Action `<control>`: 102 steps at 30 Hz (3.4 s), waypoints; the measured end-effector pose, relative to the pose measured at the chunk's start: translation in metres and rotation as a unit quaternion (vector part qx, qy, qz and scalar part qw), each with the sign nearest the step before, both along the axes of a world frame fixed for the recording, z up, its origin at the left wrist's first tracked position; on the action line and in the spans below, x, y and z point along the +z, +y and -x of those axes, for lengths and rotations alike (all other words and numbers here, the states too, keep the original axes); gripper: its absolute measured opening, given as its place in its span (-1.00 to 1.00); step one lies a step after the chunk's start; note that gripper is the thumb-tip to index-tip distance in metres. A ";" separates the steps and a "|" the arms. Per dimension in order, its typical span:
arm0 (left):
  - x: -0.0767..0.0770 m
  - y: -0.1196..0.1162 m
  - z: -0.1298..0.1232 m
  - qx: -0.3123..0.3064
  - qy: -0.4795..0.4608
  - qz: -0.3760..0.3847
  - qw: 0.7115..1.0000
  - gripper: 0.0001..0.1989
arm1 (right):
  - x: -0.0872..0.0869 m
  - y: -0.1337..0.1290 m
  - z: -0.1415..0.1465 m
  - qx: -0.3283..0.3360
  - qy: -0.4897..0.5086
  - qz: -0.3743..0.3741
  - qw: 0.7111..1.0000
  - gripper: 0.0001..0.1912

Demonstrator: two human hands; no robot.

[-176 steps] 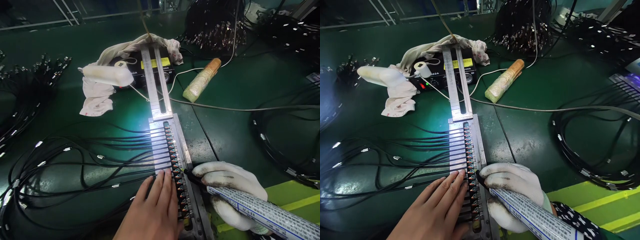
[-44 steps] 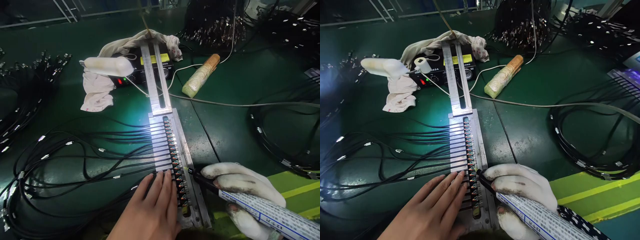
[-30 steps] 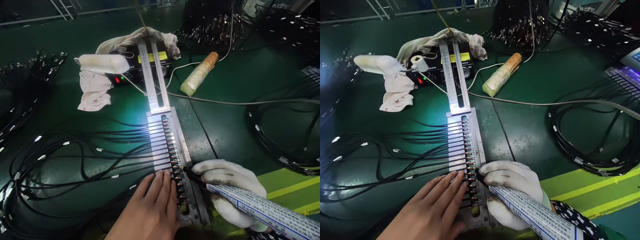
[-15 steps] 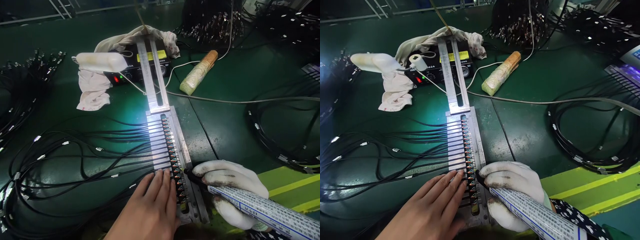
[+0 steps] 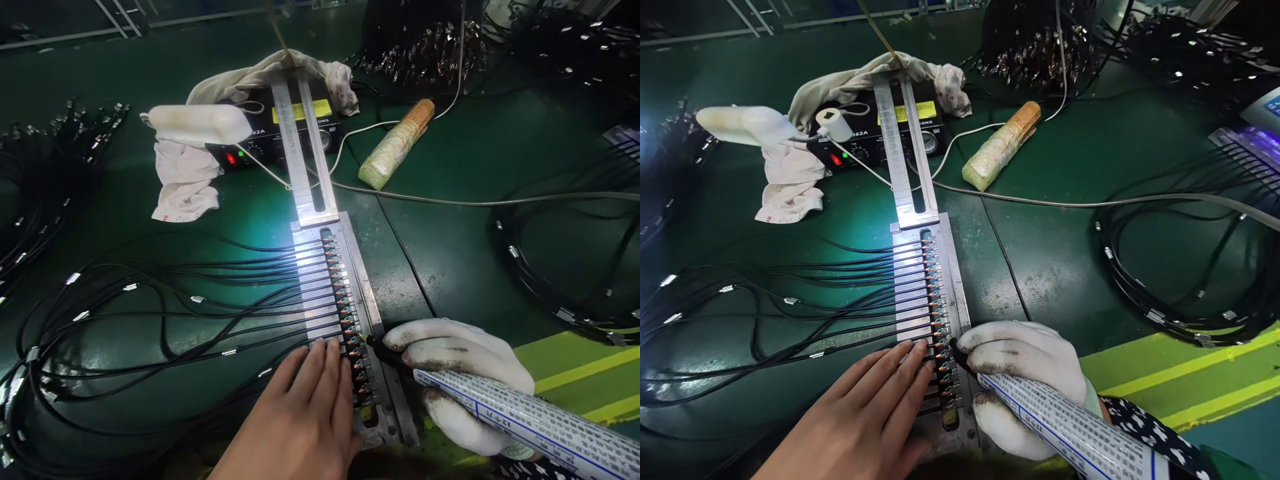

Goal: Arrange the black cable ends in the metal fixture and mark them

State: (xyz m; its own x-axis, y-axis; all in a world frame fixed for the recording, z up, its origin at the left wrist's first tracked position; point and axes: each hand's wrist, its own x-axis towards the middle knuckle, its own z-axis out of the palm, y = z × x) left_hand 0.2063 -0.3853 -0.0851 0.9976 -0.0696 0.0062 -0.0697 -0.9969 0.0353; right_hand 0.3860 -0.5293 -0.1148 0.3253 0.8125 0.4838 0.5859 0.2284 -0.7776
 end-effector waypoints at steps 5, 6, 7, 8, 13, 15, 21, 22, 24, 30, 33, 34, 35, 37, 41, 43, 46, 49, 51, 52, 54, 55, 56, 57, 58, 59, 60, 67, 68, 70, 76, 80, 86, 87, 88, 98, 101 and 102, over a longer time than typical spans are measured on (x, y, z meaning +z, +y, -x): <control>0.000 0.000 0.000 0.000 0.014 -0.004 1.000 -0.62 | -0.001 -0.001 0.000 0.004 0.004 0.002 1.000 -0.78; -0.001 0.000 0.000 -0.002 0.010 -0.004 1.000 -0.62 | -0.001 -0.001 -0.001 0.005 0.002 0.003 1.000 -0.78; -0.002 0.000 0.000 -0.002 0.006 -0.004 1.000 -0.62 | -0.002 -0.001 -0.001 0.007 0.001 0.004 1.000 -0.77; -0.003 0.000 0.001 -0.002 0.001 -0.004 1.000 -0.62 | -0.002 -0.001 -0.001 0.007 0.000 0.004 1.000 -0.76; -0.003 0.001 0.003 -0.006 -0.007 -0.008 1.000 -0.62 | -0.003 -0.002 -0.001 0.005 0.000 0.001 1.000 -0.77; -0.001 0.001 0.002 -0.007 -0.005 -0.008 1.000 -0.62 | -0.002 -0.001 -0.001 0.003 0.001 0.000 1.000 -0.78; -0.007 0.000 0.001 -0.003 -0.017 -0.008 1.000 -0.62 | -0.003 0.000 0.000 0.000 -0.003 -0.007 1.000 -0.77; -0.008 0.000 0.002 -0.005 -0.028 -0.011 1.000 -0.62 | -0.003 0.000 0.000 -0.001 -0.003 -0.009 1.000 -0.77; -0.009 -0.001 0.003 -0.008 -0.036 -0.021 0.999 -0.61 | -0.002 -0.001 0.000 -0.006 -0.004 -0.009 1.000 -0.77; 0.001 -0.006 0.008 -0.015 0.005 -0.036 0.999 -0.67 | 0.003 -0.012 0.007 -0.035 -0.018 -0.030 0.999 -0.74; 0.002 -0.008 0.007 -0.018 0.008 -0.031 0.999 -0.68 | 0.002 -0.017 0.011 -0.023 -0.035 -0.005 0.999 -0.76; 0.002 -0.008 0.007 -0.019 0.008 -0.031 0.999 -0.69 | 0.001 -0.017 0.011 -0.016 -0.046 0.002 0.999 -0.76; 0.002 -0.008 0.006 -0.020 0.007 -0.032 0.999 -0.69 | 0.001 -0.017 0.011 -0.011 -0.055 0.007 0.998 -0.76; 0.001 -0.007 0.007 -0.021 0.006 -0.034 0.999 -0.69 | -0.001 -0.016 0.011 -0.007 -0.063 0.012 0.998 -0.77; -0.003 -0.007 0.008 -0.023 0.001 -0.032 0.999 -0.67 | -0.002 -0.012 0.010 -0.009 -0.055 0.010 0.998 -0.77; -0.007 -0.006 0.009 -0.026 -0.023 -0.029 0.999 -0.67 | -0.002 -0.011 0.010 -0.008 -0.052 0.008 0.999 -0.76; -0.012 -0.006 0.008 -0.029 -0.068 -0.025 0.997 -0.65 | -0.002 -0.012 0.010 -0.006 -0.050 0.007 0.999 -0.76; -0.010 -0.005 0.006 -0.030 -0.067 -0.024 0.997 -0.64 | -0.003 -0.012 0.010 -0.004 -0.053 0.007 0.999 -0.76; -0.007 -0.005 0.006 -0.031 -0.034 -0.026 0.999 -0.62 | -0.005 -0.013 0.009 -0.008 -0.052 0.008 0.999 -0.76; -0.006 -0.005 0.006 -0.032 -0.021 -0.027 0.999 -0.62 | -0.006 -0.013 0.009 -0.010 -0.051 0.008 0.999 -0.76; -0.006 -0.005 0.007 -0.035 -0.019 -0.026 0.999 -0.61 | -0.007 -0.013 0.009 -0.013 -0.048 0.005 0.999 -0.76; -0.007 -0.004 0.008 -0.037 -0.027 -0.024 0.999 -0.61 | -0.007 -0.013 0.010 -0.014 -0.046 0.004 0.999 -0.76; -0.008 -0.004 0.008 -0.041 -0.042 -0.020 0.998 -0.60 | -0.007 -0.014 0.010 -0.015 -0.046 0.003 0.999 -0.77; -0.009 -0.004 0.008 -0.041 -0.052 -0.017 0.998 -0.60 | -0.006 -0.014 0.010 -0.014 -0.046 0.002 0.999 -0.77; -0.010 -0.004 0.008 -0.043 -0.060 -0.015 0.997 -0.59 | -0.006 -0.013 0.011 -0.013 -0.046 0.003 0.999 -0.78; -0.011 -0.004 0.008 -0.041 -0.056 -0.016 0.997 -0.59 | -0.005 -0.013 0.011 -0.011 -0.046 0.004 0.999 -0.78; -0.011 -0.004 0.008 -0.039 -0.049 -0.018 0.998 -0.59 | -0.004 -0.014 0.011 -0.010 -0.045 0.005 0.999 -0.79; -0.010 -0.006 0.008 -0.043 -0.055 -0.020 0.997 -0.60 | -0.002 -0.013 0.011 -0.008 -0.043 0.004 0.999 -0.79; -0.010 -0.006 0.008 -0.042 -0.061 -0.020 0.997 -0.60 | -0.002 -0.013 0.011 -0.008 -0.041 0.003 0.999 -0.78; -0.011 -0.005 0.009 -0.039 -0.059 -0.022 0.997 -0.60 | -0.001 -0.012 0.011 -0.007 -0.039 0.002 0.999 -0.78; -0.013 -0.004 0.007 -0.041 -0.046 -0.017 0.998 -0.62 | 0.000 -0.011 0.011 -0.009 -0.043 -0.002 0.999 -0.78; -0.016 -0.005 0.008 -0.038 -0.073 -0.010 0.997 -0.64 | -0.001 -0.012 0.010 -0.007 -0.040 0.004 0.999 -0.78; -0.015 -0.004 0.009 -0.041 -0.072 -0.008 0.996 -0.64 | -0.004 -0.013 0.010 -0.008 -0.042 0.003 0.999 -0.76; -0.015 -0.003 0.008 -0.040 -0.071 -0.009 0.997 -0.65 | -0.004 -0.013 0.010 -0.008 -0.041 0.003 0.999 -0.76; -0.015 -0.003 0.008 -0.040 -0.070 -0.009 0.997 -0.65 | -0.004 -0.013 0.010 -0.007 -0.041 0.005 0.999 -0.76; -0.013 -0.003 0.007 -0.043 -0.071 -0.012 0.996 -0.66 | -0.004 -0.011 0.009 -0.013 -0.039 0.014 0.999 -0.78; -0.014 -0.002 0.007 -0.042 -0.071 -0.007 0.997 -0.67 | -0.002 -0.009 0.009 -0.015 -0.038 0.010 0.999 -0.78; -0.015 -0.002 0.007 -0.043 -0.069 -0.005 0.997 -0.67 | -0.001 -0.008 0.009 -0.013 -0.037 0.008 0.999 -0.78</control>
